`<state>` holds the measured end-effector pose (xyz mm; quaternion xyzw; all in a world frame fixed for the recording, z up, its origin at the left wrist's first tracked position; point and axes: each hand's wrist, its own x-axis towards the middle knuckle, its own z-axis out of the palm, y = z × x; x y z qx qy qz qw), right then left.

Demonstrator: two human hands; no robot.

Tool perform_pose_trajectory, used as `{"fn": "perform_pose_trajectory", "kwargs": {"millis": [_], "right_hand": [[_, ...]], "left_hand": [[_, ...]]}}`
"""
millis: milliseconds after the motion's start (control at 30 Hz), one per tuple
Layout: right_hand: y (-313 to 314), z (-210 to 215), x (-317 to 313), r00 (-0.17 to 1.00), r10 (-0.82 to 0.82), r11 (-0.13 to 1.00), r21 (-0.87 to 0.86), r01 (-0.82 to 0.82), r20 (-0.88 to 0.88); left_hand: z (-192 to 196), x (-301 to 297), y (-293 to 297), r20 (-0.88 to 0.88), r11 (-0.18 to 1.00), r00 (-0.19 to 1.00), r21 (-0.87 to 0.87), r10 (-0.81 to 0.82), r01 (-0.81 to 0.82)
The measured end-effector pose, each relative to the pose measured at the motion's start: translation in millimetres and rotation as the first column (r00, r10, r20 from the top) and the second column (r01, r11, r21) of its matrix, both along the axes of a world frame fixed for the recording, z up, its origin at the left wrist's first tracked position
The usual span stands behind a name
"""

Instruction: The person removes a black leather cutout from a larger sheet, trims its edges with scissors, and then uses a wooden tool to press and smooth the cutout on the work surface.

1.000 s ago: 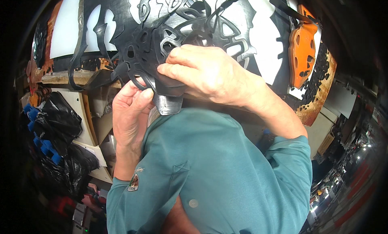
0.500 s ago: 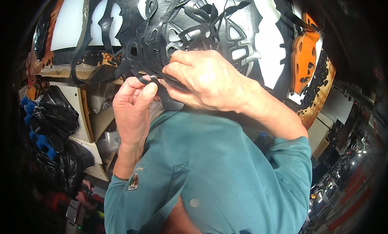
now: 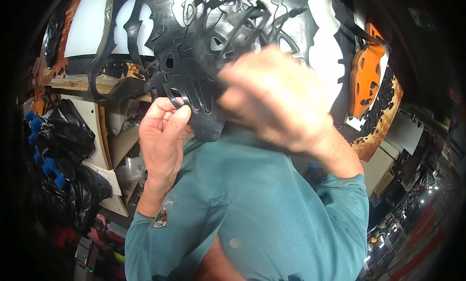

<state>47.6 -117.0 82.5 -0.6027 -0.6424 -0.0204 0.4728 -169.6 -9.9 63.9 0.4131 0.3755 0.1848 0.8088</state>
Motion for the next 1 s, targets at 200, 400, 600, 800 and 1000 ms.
{"fn": "perform_pose_trajectory", "kwargs": {"millis": [200,400,600,800,1000], "right_hand": [[-3.6,-16.6,-28.2,0.979,0.194,0.970,-0.160,-0.182,0.063],[-2.8,-25.4,-17.2,0.942,0.110,0.952,-0.239,-0.192,-0.317],[-3.7,-29.0,-11.9,0.444,-0.209,0.844,-0.390,-0.368,-0.871],[1.6,-42.4,-17.2,0.230,-0.132,0.877,-0.222,-0.426,-0.964],[1.5,-35.9,-20.1,0.425,-0.179,0.887,-0.333,-0.319,-0.887]], "left_hand": [[5.3,13.2,-2.7,0.149,0.989,0.988,-0.149,0.033,-0.011],[-9.4,22.5,-8.6,0.065,0.991,0.998,0.134,-0.015,0.006],[-18.3,23.8,-7.6,-0.041,0.961,0.999,0.273,-0.023,0.033],[-22.6,22.3,-0.1,-0.028,0.898,0.995,0.427,-0.099,0.101],[-24.5,27.6,-3.9,-0.036,0.922,0.999,0.388,0.002,0.012]]}}
